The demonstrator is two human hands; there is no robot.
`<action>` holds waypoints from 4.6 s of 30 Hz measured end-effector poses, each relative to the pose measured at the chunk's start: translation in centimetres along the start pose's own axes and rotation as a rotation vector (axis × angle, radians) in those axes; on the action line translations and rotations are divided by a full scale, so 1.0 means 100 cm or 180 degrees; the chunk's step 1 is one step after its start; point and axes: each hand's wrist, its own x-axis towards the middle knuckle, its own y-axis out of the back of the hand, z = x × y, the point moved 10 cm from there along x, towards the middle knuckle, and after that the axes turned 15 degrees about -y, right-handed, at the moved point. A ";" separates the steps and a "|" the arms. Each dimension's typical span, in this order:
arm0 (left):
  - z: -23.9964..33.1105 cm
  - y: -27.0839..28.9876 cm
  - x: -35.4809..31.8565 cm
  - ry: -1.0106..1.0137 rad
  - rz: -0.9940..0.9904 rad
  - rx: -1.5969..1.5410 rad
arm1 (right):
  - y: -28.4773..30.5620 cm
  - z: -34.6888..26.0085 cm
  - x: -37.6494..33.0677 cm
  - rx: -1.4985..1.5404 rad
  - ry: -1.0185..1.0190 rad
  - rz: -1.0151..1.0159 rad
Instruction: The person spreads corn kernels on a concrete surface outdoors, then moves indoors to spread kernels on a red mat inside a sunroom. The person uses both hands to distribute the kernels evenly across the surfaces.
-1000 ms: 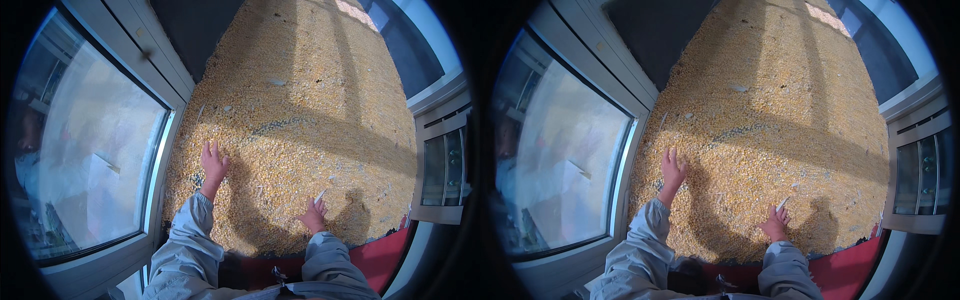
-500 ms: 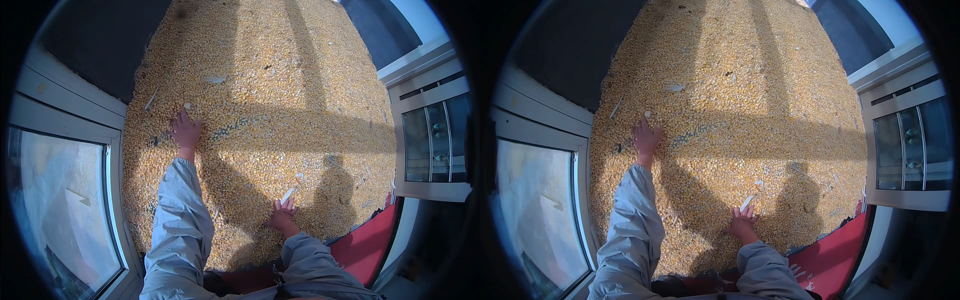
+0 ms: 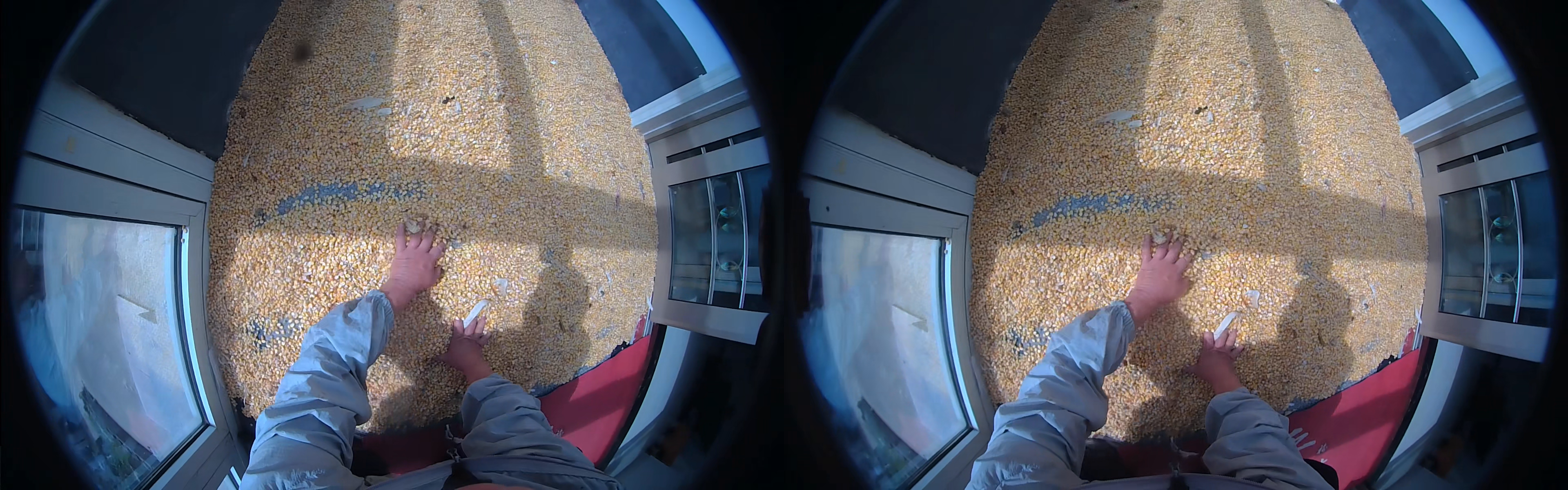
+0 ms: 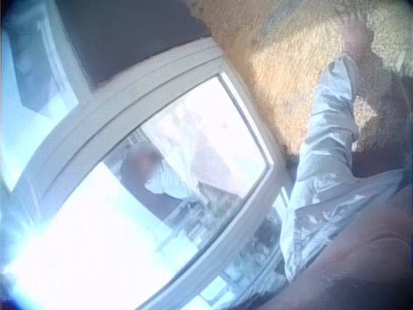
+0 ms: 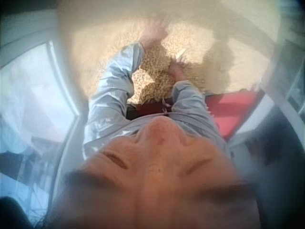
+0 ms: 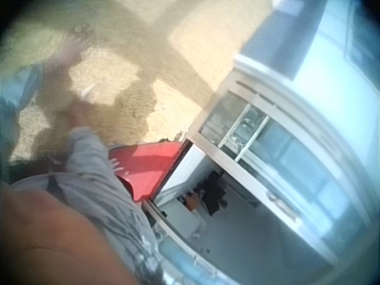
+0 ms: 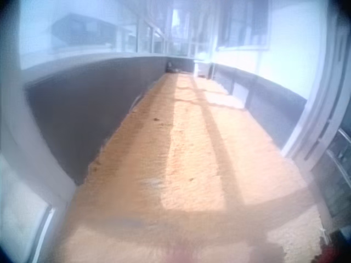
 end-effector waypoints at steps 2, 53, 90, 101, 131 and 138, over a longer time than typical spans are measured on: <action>-0.039 0.023 -0.032 0.0343 0.0079 0.0251 | -0.004 -0.001 0.002 -0.0016 0.0034 0.0028; -0.126 0.029 -0.267 0.2787 0.1039 0.0629 | -0.003 0.002 0.000 0.0451 0.0074 0.0168; 0.072 -0.054 -0.052 0.0785 0.0903 0.0463 | 0.197 0.299 0.148 0.1302 -0.0721 0.1307; 0.063 -0.050 -0.047 0.1214 0.0471 0.0359 | 0.092 0.242 0.120 0.1456 -0.0590 0.0498; -0.102 0.190 -0.285 0.3510 -0.0533 0.0777 | 0.098 0.242 0.132 0.1269 -0.0609 0.0559; -0.281 0.151 -0.244 0.3559 0.0087 0.0560 | 0.108 0.234 0.125 0.1037 -0.1138 -0.0061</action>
